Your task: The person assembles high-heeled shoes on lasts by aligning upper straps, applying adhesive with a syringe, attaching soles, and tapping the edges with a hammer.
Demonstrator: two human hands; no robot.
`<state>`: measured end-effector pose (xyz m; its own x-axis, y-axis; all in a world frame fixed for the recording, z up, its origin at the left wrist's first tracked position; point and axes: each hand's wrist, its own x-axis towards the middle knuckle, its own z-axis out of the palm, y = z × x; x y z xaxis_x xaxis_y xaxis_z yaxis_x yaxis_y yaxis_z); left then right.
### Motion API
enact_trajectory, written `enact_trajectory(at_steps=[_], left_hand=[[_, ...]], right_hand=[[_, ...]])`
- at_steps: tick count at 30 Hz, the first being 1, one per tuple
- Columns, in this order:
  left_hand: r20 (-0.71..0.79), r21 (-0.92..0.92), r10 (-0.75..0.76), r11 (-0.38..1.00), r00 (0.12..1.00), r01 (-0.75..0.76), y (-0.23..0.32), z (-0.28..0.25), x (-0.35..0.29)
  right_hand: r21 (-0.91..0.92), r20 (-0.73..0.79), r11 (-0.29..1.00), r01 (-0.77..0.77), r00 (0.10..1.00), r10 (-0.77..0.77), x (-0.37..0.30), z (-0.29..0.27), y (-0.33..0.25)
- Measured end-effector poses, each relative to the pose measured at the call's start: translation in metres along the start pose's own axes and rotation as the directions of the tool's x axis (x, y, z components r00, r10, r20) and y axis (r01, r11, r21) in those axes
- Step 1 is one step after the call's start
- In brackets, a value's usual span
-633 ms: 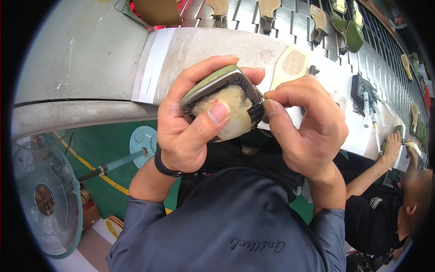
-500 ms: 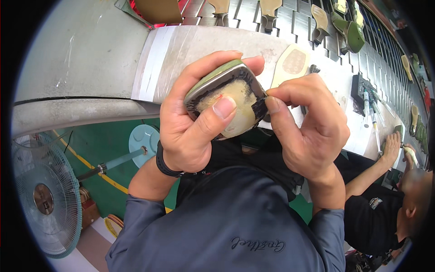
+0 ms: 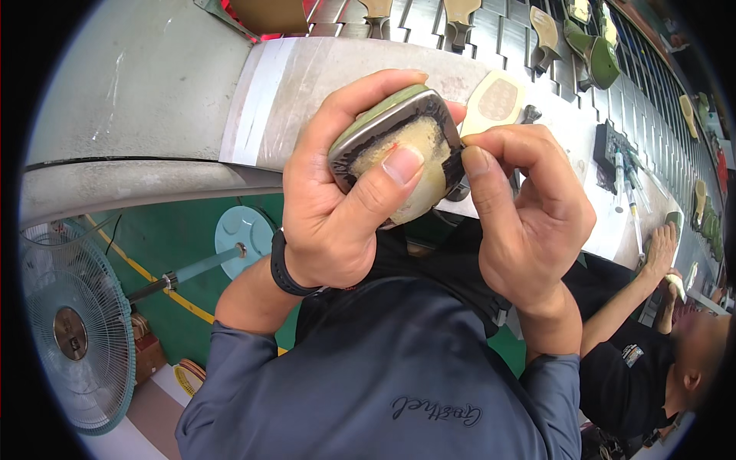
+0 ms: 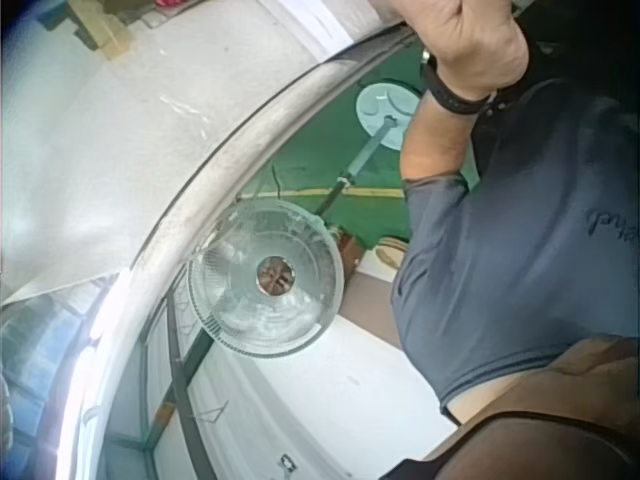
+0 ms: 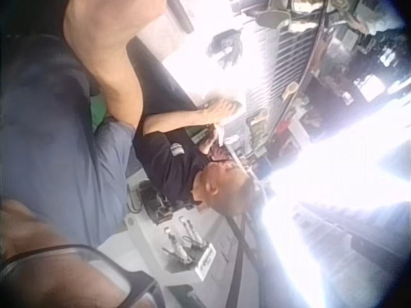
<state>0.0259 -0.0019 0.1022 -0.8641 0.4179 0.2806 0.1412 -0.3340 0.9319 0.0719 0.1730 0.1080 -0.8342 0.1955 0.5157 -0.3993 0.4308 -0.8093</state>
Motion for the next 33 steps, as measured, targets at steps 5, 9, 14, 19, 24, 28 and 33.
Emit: enact_trajectory(at_steps=[5,9,14,19,24,28,33], left_hand=[[-0.001,0.019,0.024,1.0,1.0,-0.023,-0.002,0.003,0.002],[-0.023,0.038,0.061,0.997,0.998,-0.06,-0.005,0.001,0.007],[-0.088,-0.028,0.048,0.998,0.995,-0.051,-0.006,0.006,0.013],[-0.088,-0.049,0.044,0.998,0.995,-0.048,-0.007,0.005,0.013],[-0.092,-0.05,0.043,0.998,0.995,-0.048,-0.006,0.006,0.015],[-0.092,-0.048,0.031,0.998,0.995,-0.036,-0.005,0.006,0.014],[-0.087,-0.045,0.036,0.998,0.996,-0.04,-0.007,0.005,0.013]], right_hand=[[-0.055,-0.026,0.998,0.033,0.999,-0.035,-0.003,0.002,0.001],[-0.063,0.014,0.99,0.124,0.992,-0.123,-0.004,0.0,0.002],[-0.039,0.034,0.988,0.149,0.989,-0.147,-0.011,0.004,0.007],[-0.05,0.077,0.996,0.073,0.995,-0.069,-0.016,0.005,0.002],[-0.198,0.112,0.956,0.219,0.973,-0.2,-0.011,0.003,0.006],[-0.24,0.105,0.935,0.259,0.965,-0.24,-0.011,0.006,0.008],[-0.292,0.118,0.906,0.307,0.951,-0.285,-0.01,0.005,0.007]])
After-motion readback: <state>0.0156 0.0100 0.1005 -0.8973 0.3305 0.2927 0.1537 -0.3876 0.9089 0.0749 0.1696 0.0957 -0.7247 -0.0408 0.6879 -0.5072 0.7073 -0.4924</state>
